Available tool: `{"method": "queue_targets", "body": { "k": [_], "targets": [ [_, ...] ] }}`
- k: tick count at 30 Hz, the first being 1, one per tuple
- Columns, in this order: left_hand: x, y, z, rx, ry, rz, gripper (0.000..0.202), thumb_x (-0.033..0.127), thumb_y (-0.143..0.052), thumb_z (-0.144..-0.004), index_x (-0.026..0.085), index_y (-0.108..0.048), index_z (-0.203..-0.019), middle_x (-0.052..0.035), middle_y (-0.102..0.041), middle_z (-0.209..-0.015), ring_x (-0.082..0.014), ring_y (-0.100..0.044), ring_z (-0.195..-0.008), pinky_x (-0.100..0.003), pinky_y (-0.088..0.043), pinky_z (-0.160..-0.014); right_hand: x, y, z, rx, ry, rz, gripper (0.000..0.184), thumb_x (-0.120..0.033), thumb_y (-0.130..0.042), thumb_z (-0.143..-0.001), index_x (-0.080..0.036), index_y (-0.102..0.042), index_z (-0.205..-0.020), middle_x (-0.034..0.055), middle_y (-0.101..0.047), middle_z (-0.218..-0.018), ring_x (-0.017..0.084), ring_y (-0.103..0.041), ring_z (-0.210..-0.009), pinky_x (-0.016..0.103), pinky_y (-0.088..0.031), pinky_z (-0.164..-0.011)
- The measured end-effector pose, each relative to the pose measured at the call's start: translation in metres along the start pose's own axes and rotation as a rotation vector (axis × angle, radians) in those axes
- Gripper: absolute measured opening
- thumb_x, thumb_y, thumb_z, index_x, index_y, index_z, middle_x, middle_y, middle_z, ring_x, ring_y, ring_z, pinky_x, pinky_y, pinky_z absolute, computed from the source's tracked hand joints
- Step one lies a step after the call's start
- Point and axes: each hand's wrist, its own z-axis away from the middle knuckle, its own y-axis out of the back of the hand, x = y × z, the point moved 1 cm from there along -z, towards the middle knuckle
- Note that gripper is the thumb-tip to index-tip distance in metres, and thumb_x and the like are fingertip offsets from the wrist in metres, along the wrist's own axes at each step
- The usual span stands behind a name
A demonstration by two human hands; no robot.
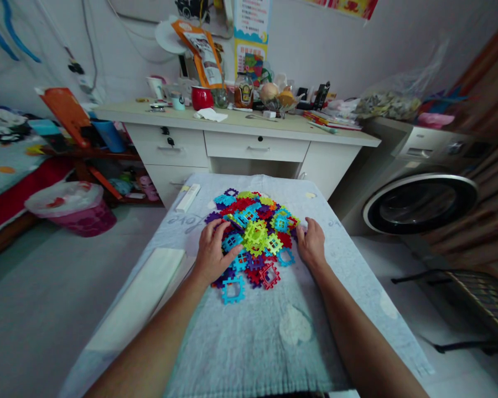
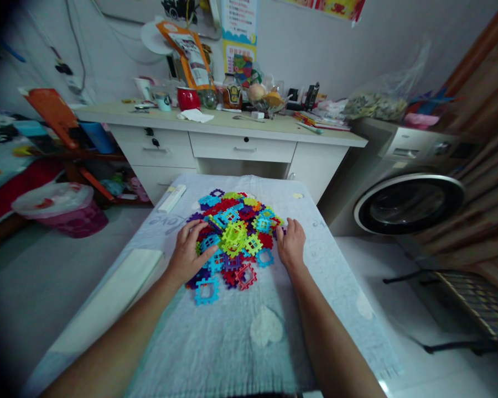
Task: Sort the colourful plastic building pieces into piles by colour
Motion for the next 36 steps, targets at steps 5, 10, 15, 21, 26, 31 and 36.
{"method": "queue_targets", "body": {
  "k": [5, 10, 15, 21, 26, 31, 36],
  "targets": [
    [-0.005, -0.006, 0.002, -0.108, -0.009, 0.043, 0.072, 0.052, -0.058, -0.087, 0.021, -0.033, -0.148, -0.0183, -0.029, -0.154, -0.0335, -0.032, -0.143, -0.053, -0.032, -0.116, -0.005, -0.018, 0.006, -0.198, 0.068, 0.005, 0.059, -0.049, -0.039, -0.097, -0.011, -0.045, -0.141, 0.0196, -0.06, -0.131, 0.03, -0.055, -0.121, 0.049, -0.042, -0.103],
    [-0.001, -0.004, 0.003, -0.244, -0.04, 0.071, 0.078, 0.052, -0.058, -0.088, 0.024, -0.027, -0.153, -0.0175, -0.024, -0.159, -0.0337, -0.03, -0.146, -0.053, -0.031, -0.116, -0.027, -0.026, 0.011, -0.319, 0.233, -0.011, 0.058, -0.051, -0.039, -0.098, -0.013, -0.05, -0.139, 0.0185, -0.053, -0.143, 0.032, -0.044, -0.134, 0.05, -0.034, -0.112],
    [0.004, -0.002, 0.004, -0.253, -0.043, 0.049, 0.081, 0.052, -0.059, -0.087, 0.025, -0.025, -0.155, -0.0167, -0.025, -0.16, -0.0343, -0.03, -0.146, -0.053, -0.031, -0.116, -0.029, -0.023, 0.008, -0.335, 0.271, -0.156, 0.057, -0.052, -0.037, -0.098, -0.016, -0.051, -0.138, 0.0167, -0.056, -0.14, 0.029, -0.049, -0.131, 0.049, -0.037, -0.112],
    [0.005, 0.016, 0.003, -0.216, -0.009, -0.077, 0.096, 0.06, -0.067, -0.077, 0.027, -0.023, -0.155, -0.0182, -0.022, -0.161, -0.0404, -0.024, -0.147, -0.061, -0.027, -0.114, -0.016, -0.019, 0.008, -0.226, 0.191, -0.224, 0.056, -0.053, -0.038, -0.096, -0.015, -0.056, -0.132, 0.0188, -0.056, -0.136, 0.03, -0.051, -0.127, 0.05, -0.039, -0.11],
    [0.002, 0.036, 0.028, -0.456, 0.0, -0.138, 0.13, 0.068, -0.081, -0.048, 0.032, -0.019, -0.156, -0.0191, -0.019, -0.162, -0.0477, -0.019, -0.147, -0.067, -0.028, -0.111, -0.01, -0.019, 0.009, -0.196, 0.149, -0.16, 0.055, -0.051, -0.039, -0.096, -0.012, -0.058, -0.13, 0.0206, -0.057, -0.133, 0.031, -0.052, -0.125, 0.051, -0.039, -0.109],
    [0.001, 0.036, 0.06, -0.582, 0.055, -0.159, 0.148, 0.059, -0.089, -0.033, 0.031, -0.014, -0.158, -0.0239, -0.01, -0.164, -0.0534, -0.012, -0.146, -0.074, -0.027, -0.106, -0.012, -0.02, 0.009, -0.252, 0.176, -0.111, 0.051, -0.047, -0.042, -0.095, -0.013, -0.058, -0.129, 0.0197, -0.06, -0.129, 0.031, -0.055, -0.119, 0.05, -0.041, -0.105],
    [0.004, 0.022, 0.057, -0.496, 0.08, -0.16, 0.143, 0.054, -0.089, -0.045, 0.028, -0.005, -0.158, -0.0242, -0.001, -0.164, -0.0504, -0.012, -0.148, -0.067, -0.028, -0.11, -0.012, -0.021, 0.008, -0.291, 0.18, -0.061, 0.05, -0.046, -0.043, -0.096, -0.013, -0.058, -0.13, 0.0184, -0.061, -0.128, 0.029, -0.056, -0.117, 0.047, -0.042, -0.103]
  ]
}}
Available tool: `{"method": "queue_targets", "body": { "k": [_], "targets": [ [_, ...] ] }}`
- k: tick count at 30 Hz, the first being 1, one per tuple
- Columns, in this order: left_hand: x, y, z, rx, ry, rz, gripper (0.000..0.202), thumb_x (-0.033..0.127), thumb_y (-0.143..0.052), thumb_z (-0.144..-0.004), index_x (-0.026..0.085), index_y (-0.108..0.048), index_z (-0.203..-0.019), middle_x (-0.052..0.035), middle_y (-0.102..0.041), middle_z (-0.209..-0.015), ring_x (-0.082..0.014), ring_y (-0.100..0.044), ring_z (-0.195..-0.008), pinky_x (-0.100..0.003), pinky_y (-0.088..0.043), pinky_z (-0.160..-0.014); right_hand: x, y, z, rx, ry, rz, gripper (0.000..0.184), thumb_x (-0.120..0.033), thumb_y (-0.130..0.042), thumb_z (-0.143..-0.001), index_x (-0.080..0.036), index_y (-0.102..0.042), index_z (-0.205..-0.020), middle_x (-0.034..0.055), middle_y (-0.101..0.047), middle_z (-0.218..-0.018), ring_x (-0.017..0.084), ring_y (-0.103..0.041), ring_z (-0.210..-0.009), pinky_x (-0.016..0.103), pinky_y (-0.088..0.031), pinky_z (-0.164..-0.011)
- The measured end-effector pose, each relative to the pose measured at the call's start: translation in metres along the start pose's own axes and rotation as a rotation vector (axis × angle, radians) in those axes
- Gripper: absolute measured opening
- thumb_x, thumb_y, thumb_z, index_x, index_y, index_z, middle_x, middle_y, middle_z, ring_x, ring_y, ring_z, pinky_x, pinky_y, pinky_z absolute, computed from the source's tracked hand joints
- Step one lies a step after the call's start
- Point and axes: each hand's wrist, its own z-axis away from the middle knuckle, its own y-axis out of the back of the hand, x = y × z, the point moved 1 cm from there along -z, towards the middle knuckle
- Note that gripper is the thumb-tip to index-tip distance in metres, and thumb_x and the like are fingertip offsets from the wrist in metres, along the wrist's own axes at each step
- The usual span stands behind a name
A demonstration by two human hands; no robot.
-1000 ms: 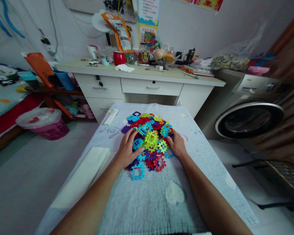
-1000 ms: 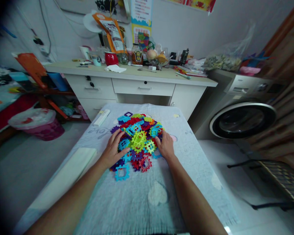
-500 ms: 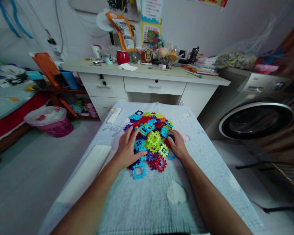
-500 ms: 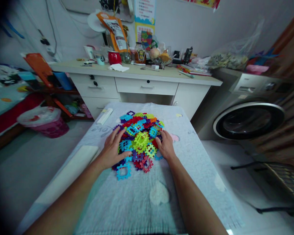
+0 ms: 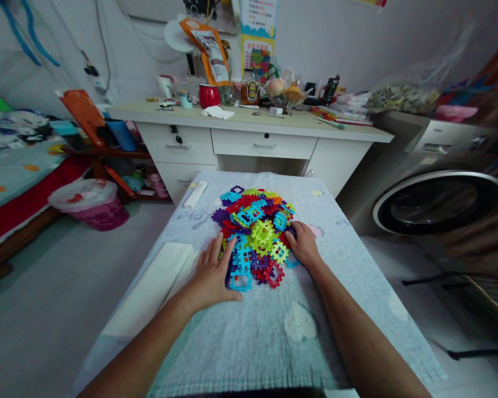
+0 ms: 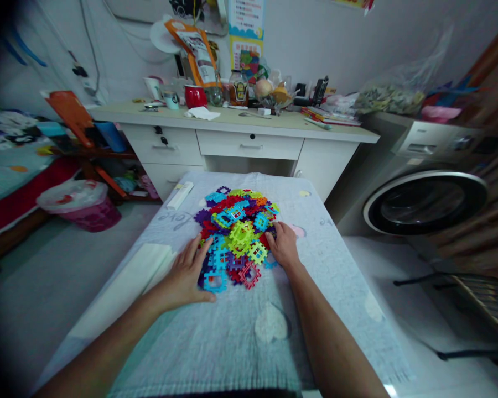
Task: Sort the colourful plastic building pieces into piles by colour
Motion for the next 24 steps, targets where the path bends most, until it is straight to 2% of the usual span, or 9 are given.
{"method": "queue_targets", "body": {
  "k": [4, 11, 17, 20, 24],
  "targets": [
    [0.003, -0.003, -0.019, 0.094, -0.041, -0.007, 0.133, 0.052, -0.085, -0.057, 0.026, -0.003, -0.158, -0.0239, -0.002, -0.164, -0.0459, -0.014, -0.149, -0.061, -0.031, -0.113, 0.001, 0.0, 0.0, -0.005, 0.0, 0.021, 0.048, -0.045, -0.043, -0.096, -0.013, -0.059, -0.128, 0.0176, -0.062, -0.127, 0.028, -0.056, -0.116, 0.044, -0.041, -0.103],
    [0.012, -0.01, -0.047, 0.183, -0.063, -0.013, 0.128, 0.053, -0.086, -0.055, 0.027, -0.011, -0.157, -0.0216, -0.009, -0.162, -0.0453, -0.02, -0.147, -0.061, -0.029, -0.113, 0.004, -0.002, 0.0, 0.007, 0.02, 0.01, 0.046, -0.046, -0.045, -0.096, -0.015, -0.059, -0.127, 0.0163, -0.063, -0.125, 0.028, -0.057, -0.115, 0.044, -0.041, -0.102],
    [0.012, -0.017, -0.047, 0.266, -0.091, 0.05, 0.113, 0.056, -0.081, -0.062, 0.029, -0.021, -0.155, -0.0172, -0.021, -0.159, -0.0412, -0.026, -0.144, -0.06, -0.027, -0.114, 0.006, -0.003, -0.001, 0.012, 0.024, 0.001, 0.045, -0.045, -0.043, -0.096, -0.016, -0.06, -0.126, 0.0156, -0.063, -0.125, 0.029, -0.056, -0.116, 0.045, -0.041, -0.101],
    [0.009, -0.017, -0.045, 0.279, -0.118, 0.074, 0.106, 0.061, -0.077, -0.066, 0.027, -0.027, -0.153, -0.0172, -0.024, -0.157, -0.0401, -0.028, -0.143, -0.059, -0.027, -0.114, 0.005, -0.002, -0.001, 0.009, 0.018, 0.003, 0.045, -0.046, -0.043, -0.097, -0.017, -0.061, -0.125, 0.0155, -0.063, -0.124, 0.028, -0.057, -0.115, 0.045, -0.041, -0.101],
    [0.007, -0.016, -0.045, 0.287, -0.129, 0.102, 0.103, 0.057, -0.077, -0.065, 0.025, -0.031, -0.151, -0.0182, -0.027, -0.156, -0.0408, -0.03, -0.142, -0.06, -0.027, -0.114, 0.003, 0.001, -0.001, 0.019, 0.013, -0.002, 0.042, -0.046, -0.043, -0.097, -0.018, -0.063, -0.122, 0.0142, -0.065, -0.122, 0.027, -0.058, -0.112, 0.044, -0.042, -0.1]
  ]
}}
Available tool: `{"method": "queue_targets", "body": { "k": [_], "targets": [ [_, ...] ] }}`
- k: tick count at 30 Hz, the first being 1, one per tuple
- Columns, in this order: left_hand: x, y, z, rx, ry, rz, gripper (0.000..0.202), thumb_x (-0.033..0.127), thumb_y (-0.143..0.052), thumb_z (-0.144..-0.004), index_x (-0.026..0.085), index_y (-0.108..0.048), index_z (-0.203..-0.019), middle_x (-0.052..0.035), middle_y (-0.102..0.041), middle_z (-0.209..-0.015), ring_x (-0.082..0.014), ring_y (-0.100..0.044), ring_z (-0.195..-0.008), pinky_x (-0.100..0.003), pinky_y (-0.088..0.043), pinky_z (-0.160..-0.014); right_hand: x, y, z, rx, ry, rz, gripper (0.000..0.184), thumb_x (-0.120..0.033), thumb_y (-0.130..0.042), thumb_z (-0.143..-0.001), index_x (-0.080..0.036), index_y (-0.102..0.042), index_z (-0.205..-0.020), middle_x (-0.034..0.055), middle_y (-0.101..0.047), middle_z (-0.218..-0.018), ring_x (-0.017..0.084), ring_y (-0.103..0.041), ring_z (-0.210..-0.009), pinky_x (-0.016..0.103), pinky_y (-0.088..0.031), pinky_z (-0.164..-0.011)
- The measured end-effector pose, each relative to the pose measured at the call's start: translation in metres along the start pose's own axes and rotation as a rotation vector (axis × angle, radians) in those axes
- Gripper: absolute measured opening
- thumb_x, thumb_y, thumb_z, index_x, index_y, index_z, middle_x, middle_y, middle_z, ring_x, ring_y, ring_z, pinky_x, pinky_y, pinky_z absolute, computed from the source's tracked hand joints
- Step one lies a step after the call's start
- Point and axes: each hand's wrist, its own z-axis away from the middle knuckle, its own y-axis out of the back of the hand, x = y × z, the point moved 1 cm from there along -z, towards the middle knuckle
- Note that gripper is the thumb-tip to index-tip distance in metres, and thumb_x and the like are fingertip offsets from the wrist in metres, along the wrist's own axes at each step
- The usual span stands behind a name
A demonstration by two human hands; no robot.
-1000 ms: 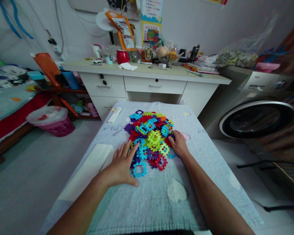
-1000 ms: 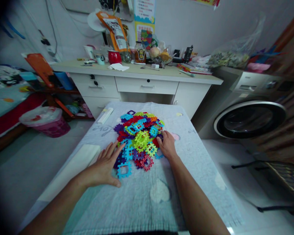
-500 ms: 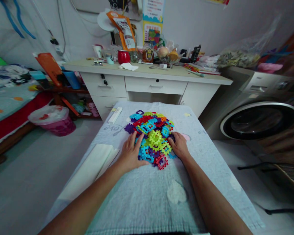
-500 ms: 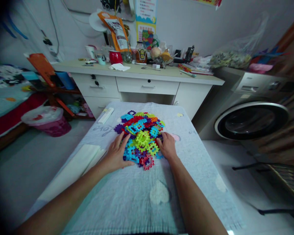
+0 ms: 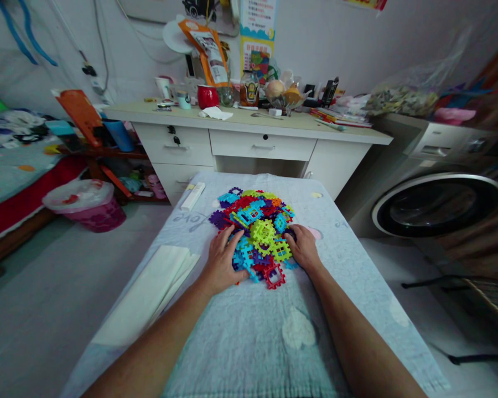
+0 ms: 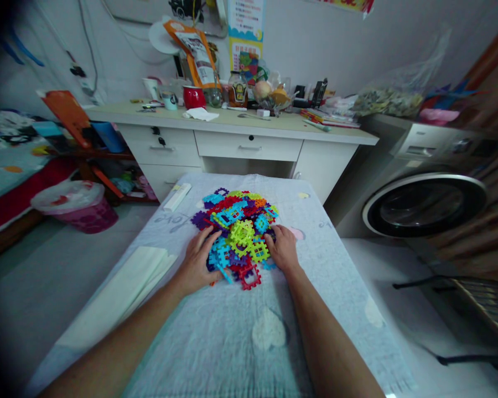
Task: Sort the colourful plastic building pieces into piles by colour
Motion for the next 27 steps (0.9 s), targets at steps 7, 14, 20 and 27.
{"method": "queue_targets", "body": {
  "k": [7, 14, 20, 27],
  "targets": [
    [0.001, 0.003, -0.002, 0.032, -0.013, 0.059, 0.095, 0.05, -0.076, -0.067, 0.025, -0.035, -0.15, -0.0172, -0.028, -0.155, -0.0403, -0.029, -0.143, -0.059, -0.027, -0.115, -0.005, 0.006, -0.001, 0.024, 0.007, -0.059, 0.042, -0.047, -0.042, -0.097, -0.018, -0.066, -0.116, 0.0128, -0.068, -0.116, 0.027, -0.06, -0.108, 0.043, -0.044, -0.099],
    [-0.007, -0.001, -0.013, 0.18, 0.12, 0.2, 0.057, 0.041, -0.056, -0.09, 0.02, -0.042, -0.142, -0.016, -0.042, -0.146, -0.0293, -0.04, -0.138, -0.049, -0.034, -0.115, -0.002, 0.002, 0.001, 0.078, -0.003, -0.069, 0.053, -0.054, -0.041, -0.096, -0.017, -0.061, -0.127, 0.0165, -0.061, -0.131, 0.029, -0.056, -0.121, 0.047, -0.041, -0.105],
    [-0.008, 0.005, -0.021, 0.325, 0.212, 0.249, 0.047, 0.034, -0.059, -0.088, 0.021, -0.05, -0.132, -0.0115, -0.055, -0.132, -0.0251, -0.051, -0.126, -0.045, -0.04, -0.11, 0.0, 0.0, 0.0, 0.004, 0.02, -0.045, 0.051, -0.054, -0.04, -0.097, -0.018, -0.06, -0.128, 0.0137, -0.064, -0.129, 0.028, -0.057, -0.12, 0.046, -0.041, -0.104],
    [0.0, 0.028, -0.025, 0.385, 0.248, 0.184, 0.019, 0.025, -0.051, -0.087, 0.02, -0.068, -0.095, -0.0068, -0.062, -0.105, -0.0226, -0.059, -0.104, -0.039, -0.047, -0.096, -0.001, 0.002, 0.0, -0.019, 0.017, -0.033, 0.05, -0.053, -0.039, -0.097, -0.017, -0.061, -0.125, 0.0131, -0.064, -0.127, 0.028, -0.057, -0.118, 0.045, -0.04, -0.104]
  ]
}}
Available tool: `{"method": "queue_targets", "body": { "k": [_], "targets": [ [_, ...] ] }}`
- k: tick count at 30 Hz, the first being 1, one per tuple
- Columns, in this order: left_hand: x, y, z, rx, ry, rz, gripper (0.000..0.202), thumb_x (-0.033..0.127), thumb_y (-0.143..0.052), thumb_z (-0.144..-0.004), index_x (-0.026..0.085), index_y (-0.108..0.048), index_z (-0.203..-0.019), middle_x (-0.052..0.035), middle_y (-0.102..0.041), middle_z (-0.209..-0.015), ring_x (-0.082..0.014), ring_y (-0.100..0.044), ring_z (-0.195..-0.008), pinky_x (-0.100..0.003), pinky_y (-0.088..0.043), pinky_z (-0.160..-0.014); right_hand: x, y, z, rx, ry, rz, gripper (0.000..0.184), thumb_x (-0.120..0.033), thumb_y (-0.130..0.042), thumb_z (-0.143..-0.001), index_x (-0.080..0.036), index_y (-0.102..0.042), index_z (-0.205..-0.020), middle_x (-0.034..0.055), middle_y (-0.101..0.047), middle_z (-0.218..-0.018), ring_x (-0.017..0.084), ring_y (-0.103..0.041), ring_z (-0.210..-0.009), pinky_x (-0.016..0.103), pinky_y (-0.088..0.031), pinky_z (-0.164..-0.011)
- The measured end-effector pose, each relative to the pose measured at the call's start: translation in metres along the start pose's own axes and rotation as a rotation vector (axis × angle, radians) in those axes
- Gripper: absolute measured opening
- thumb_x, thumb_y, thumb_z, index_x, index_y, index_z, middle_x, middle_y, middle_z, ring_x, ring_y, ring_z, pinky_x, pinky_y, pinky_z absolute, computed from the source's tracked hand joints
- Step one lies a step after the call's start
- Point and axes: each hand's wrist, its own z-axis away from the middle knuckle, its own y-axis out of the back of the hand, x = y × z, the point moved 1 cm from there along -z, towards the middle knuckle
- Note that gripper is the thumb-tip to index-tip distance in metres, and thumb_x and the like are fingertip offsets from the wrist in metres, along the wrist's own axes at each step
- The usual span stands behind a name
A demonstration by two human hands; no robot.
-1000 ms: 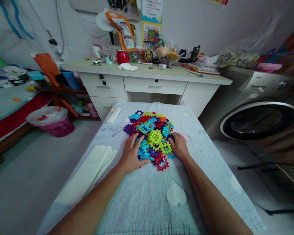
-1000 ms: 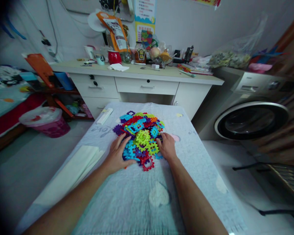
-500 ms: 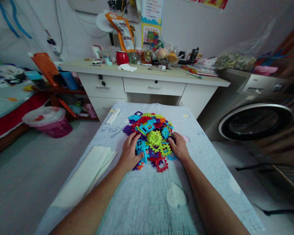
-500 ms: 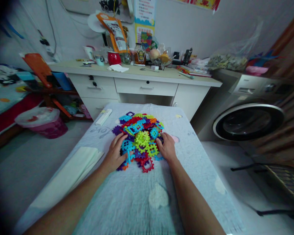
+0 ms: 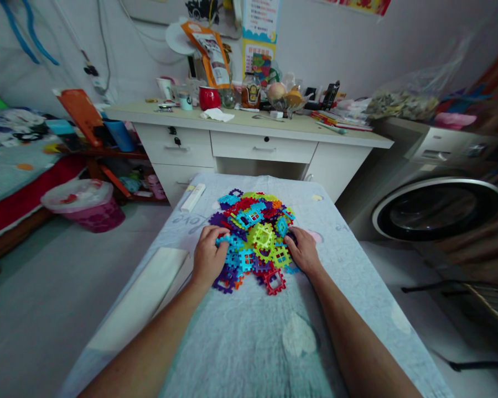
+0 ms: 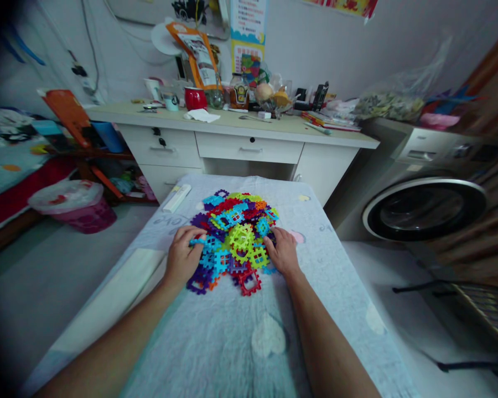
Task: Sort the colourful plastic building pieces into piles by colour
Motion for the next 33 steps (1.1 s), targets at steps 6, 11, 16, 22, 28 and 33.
{"method": "queue_targets", "body": {
  "k": [6, 11, 16, 22, 28, 33],
  "targets": [
    [-0.007, 0.001, -0.001, -0.036, 0.067, 0.028, 0.024, 0.018, -0.05, -0.079, 0.021, -0.066, -0.097, -0.0036, -0.065, -0.097, -0.0215, -0.062, -0.097, -0.036, -0.049, -0.091, -0.003, 0.002, 0.0, -0.009, -0.002, -0.011, 0.047, -0.051, -0.039, -0.098, -0.018, -0.062, -0.123, 0.0123, -0.065, -0.126, 0.027, -0.057, -0.117, 0.044, -0.04, -0.103],
    [-0.012, -0.004, 0.002, -0.034, 0.163, 0.159, 0.025, 0.022, -0.054, -0.08, 0.021, -0.064, -0.102, -0.0034, -0.066, -0.101, -0.0192, -0.064, -0.092, -0.034, -0.052, -0.085, -0.003, 0.003, 0.0, -0.008, 0.002, -0.01, 0.045, -0.05, -0.039, -0.098, -0.019, -0.063, -0.121, 0.012, -0.065, -0.125, 0.026, -0.057, -0.118, 0.044, -0.04, -0.104],
    [-0.014, -0.004, 0.001, -0.01, 0.251, 0.178, 0.026, 0.037, -0.058, -0.085, 0.02, -0.065, -0.102, -0.0048, -0.066, -0.101, -0.0205, -0.063, -0.094, -0.036, -0.051, -0.089, -0.002, 0.003, 0.0, -0.012, 0.009, -0.006, 0.045, -0.049, -0.04, -0.098, -0.018, -0.063, -0.121, 0.0118, -0.065, -0.126, 0.026, -0.057, -0.118, 0.042, -0.04, -0.103],
    [-0.016, -0.002, -0.001, 0.049, 0.188, 0.175, 0.024, 0.021, -0.056, -0.081, 0.02, -0.065, -0.103, -0.0048, -0.063, -0.105, -0.021, -0.062, -0.103, -0.038, -0.051, -0.095, -0.001, 0.001, -0.001, -0.003, 0.015, -0.001, 0.044, -0.05, -0.04, -0.098, -0.019, -0.063, -0.12, 0.0115, -0.066, -0.124, 0.026, -0.057, -0.117, 0.043, -0.04, -0.102],
    [-0.012, -0.006, 0.0, -0.047, -0.002, 0.159, 0.054, 0.003, -0.044, -0.066, 0.023, -0.061, -0.114, -0.0055, -0.058, -0.122, -0.0215, -0.054, -0.123, -0.043, -0.042, -0.112, -0.001, 0.001, 0.0, -0.003, 0.016, 0.007, 0.045, -0.051, -0.039, -0.098, -0.019, -0.063, -0.12, 0.0122, -0.065, -0.125, 0.027, -0.058, -0.116, 0.043, -0.041, -0.102],
    [-0.008, -0.006, 0.003, -0.139, -0.068, 0.134, 0.059, 0.003, -0.044, -0.068, 0.023, -0.056, -0.122, -0.0073, -0.053, -0.134, -0.0228, -0.047, -0.132, -0.045, -0.037, -0.116, 0.0, 0.0, -0.001, -0.002, 0.021, 0.018, 0.044, -0.05, -0.04, -0.098, -0.021, -0.063, -0.121, 0.0117, -0.066, -0.125, 0.027, -0.058, -0.116, 0.044, -0.041, -0.101]
  ]
}}
